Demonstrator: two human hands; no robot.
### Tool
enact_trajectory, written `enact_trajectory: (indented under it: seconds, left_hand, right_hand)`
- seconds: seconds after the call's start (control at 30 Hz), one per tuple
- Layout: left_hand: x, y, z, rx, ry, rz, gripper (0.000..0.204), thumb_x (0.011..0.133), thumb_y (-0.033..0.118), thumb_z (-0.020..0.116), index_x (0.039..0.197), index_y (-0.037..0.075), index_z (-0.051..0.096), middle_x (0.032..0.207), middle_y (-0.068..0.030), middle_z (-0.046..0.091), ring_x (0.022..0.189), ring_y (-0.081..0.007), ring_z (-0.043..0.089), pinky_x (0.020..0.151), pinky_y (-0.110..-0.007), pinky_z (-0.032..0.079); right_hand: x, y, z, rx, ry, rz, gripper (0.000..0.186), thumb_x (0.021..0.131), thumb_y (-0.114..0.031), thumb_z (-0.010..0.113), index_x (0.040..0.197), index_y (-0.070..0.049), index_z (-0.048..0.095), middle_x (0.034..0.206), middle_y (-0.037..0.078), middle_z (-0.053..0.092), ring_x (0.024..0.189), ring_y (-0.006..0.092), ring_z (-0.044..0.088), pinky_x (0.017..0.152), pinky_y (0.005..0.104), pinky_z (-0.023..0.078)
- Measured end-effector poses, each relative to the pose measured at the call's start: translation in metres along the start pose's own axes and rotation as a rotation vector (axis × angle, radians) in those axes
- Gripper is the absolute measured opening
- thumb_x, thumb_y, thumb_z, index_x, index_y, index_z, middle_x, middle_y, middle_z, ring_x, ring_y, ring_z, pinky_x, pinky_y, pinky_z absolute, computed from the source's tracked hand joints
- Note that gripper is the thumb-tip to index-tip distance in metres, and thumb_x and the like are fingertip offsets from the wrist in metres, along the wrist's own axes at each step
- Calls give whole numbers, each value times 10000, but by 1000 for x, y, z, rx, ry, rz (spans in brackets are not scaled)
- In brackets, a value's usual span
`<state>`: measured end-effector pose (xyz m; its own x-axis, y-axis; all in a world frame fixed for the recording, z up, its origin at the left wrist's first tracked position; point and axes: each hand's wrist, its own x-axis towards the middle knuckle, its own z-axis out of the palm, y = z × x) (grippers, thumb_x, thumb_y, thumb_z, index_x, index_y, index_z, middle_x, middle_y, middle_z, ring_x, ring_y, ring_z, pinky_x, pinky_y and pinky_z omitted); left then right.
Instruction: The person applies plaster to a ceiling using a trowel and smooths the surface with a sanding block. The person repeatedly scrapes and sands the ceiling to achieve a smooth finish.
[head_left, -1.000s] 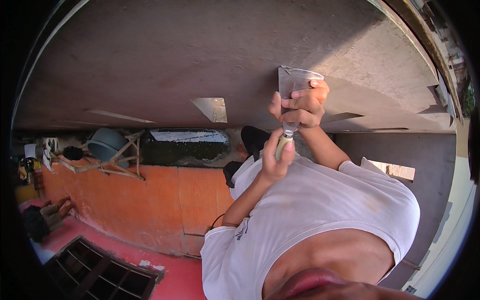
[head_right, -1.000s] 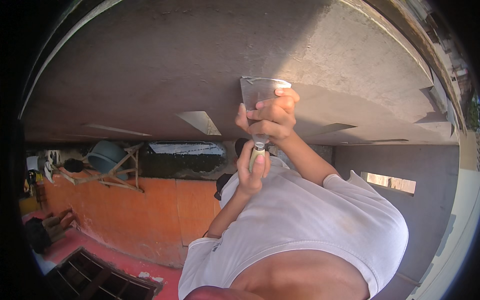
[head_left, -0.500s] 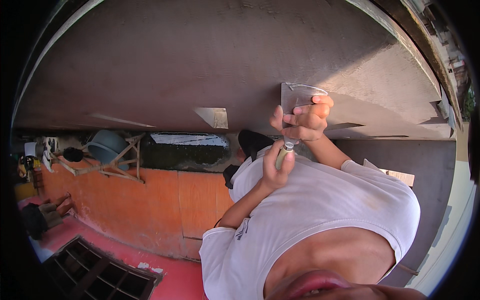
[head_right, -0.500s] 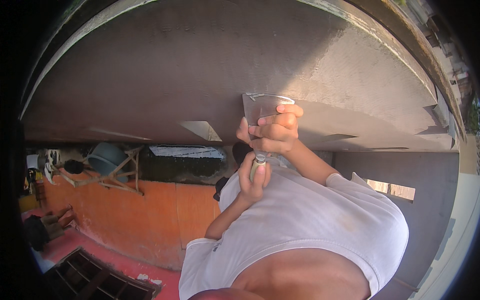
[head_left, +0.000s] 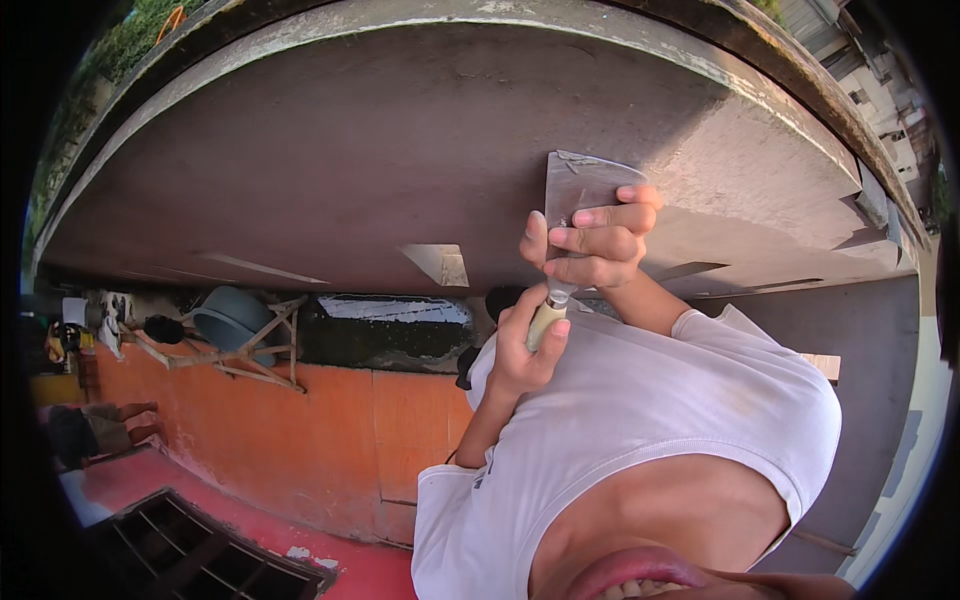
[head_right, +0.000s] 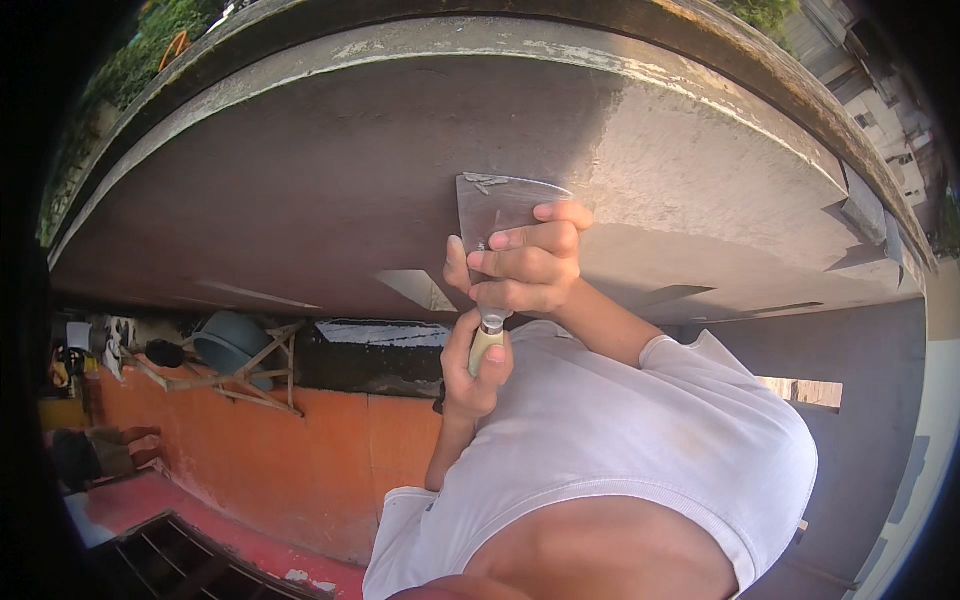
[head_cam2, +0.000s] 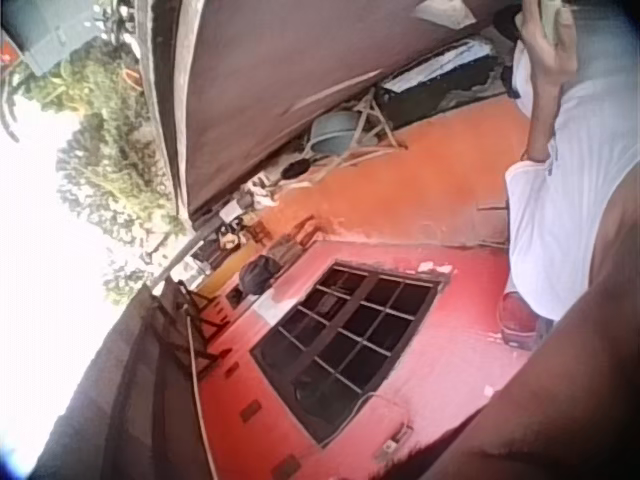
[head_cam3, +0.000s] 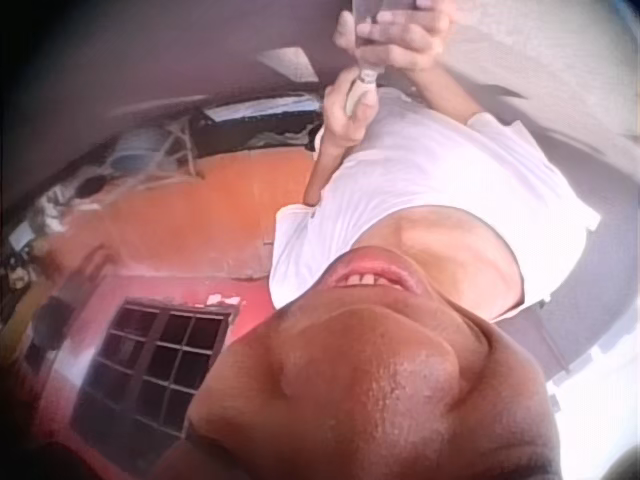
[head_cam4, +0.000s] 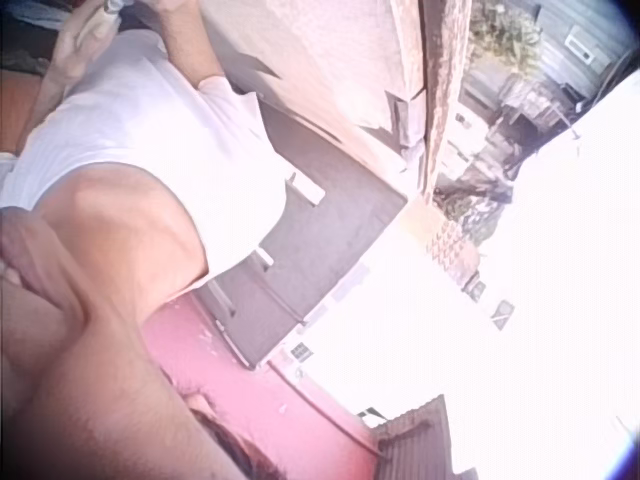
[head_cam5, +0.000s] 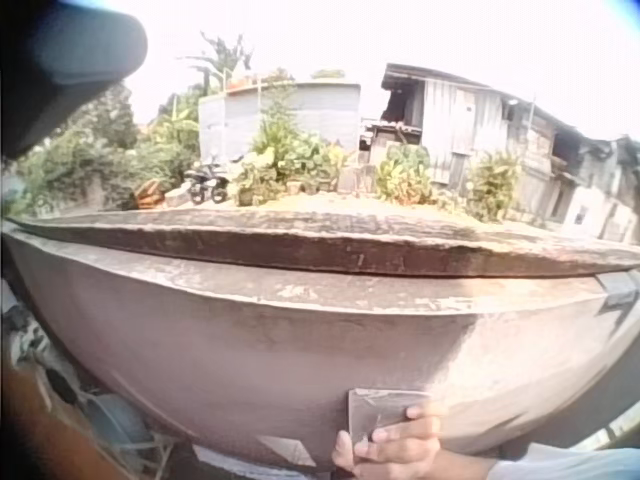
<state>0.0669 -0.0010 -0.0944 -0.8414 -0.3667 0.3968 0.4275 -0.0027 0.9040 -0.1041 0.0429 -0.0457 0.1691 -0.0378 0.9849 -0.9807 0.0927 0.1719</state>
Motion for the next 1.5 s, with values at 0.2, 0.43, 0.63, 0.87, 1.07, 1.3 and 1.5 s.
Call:
enact_trajectory:
  seconds: [0.2, 0.43, 0.63, 0.87, 1.07, 1.3, 1.5]
  left_hand:
    - [-39, -26, -27, -37, 98, -44, 487, 1022, 284, 576, 1297, -114, 522, 648, -37, 560, 543, -110, 521, 534, -272, 415]
    - [-99, -44, -53, 38, 309, -160, 463, 1046, 299, 521, 1277, -102, 532, 576, -12, 504, 494, -87, 447, 498, -265, 330]
    - [-75, -39, -41, 38, 201, -94, 507, 1029, 285, 542, 1337, -116, 519, 613, -21, 525, 527, -96, 485, 518, -267, 378]
    - [-69, -20, -40, 255, 50, -106, 467, 983, 204, 603, 1315, -123, 590, 677, -66, 578, 564, -134, 553, 554, -288, 438]
    - [-86, -7, -39, 277, 4, -146, 437, 964, 175, 631, 1282, -123, 611, 708, -97, 575, 574, -155, 553, 567, -302, 443]
    - [-76, 1, -22, 236, 3, -198, 415, 967, 157, 636, 1283, -111, 616, 723, -102, 577, 586, -161, 563, 576, -301, 451]
    - [-77, 6, -29, 284, -117, -150, 408, 964, 146, 642, 1291, -97, 622, 727, -111, 587, 574, -175, 569, 577, -306, 458]
  right_hand:
    - [-35, -38, 27, 212, -151, 79, 356, 684, -119, 879, 677, -287, 564, 904, -157, 678, 943, 106, 617, 993, 383, 414]
    - [-49, -64, 8, 641, -577, 91, 154, 790, -168, 771, 730, -210, 636, 1034, -82, 728, 1088, 169, 664, 1085, 443, 430]
    - [-41, -46, -9, 556, -495, 99, 122, 775, -161, 788, 755, -211, 679, 1039, -72, 742, 1130, 169, 671, 1128, 454, 417]
    - [-35, -35, -42, 266, -522, 228, 296, 779, -147, 792, 1042, -282, 803, 1278, -55, 755, 1289, 228, 635, 1239, 482, 297]
    - [-38, -47, -51, 125, -338, 411, 443, 810, -162, 824, 1240, -238, 754, 1475, 32, 654, 1472, 310, 473, 1244, 484, 244]
    - [-32, -41, -71, 15, -471, 385, 396, 774, -173, 845, 1161, -221, 776, 1305, -24, 746, 1274, 236, 607, 1076, 413, 344]
    - [-23, -23, -84, 189, -473, 364, 455, 737, -119, 829, 1182, -197, 780, 1152, -44, 780, 974, 158, 670, 817, 315, 422]
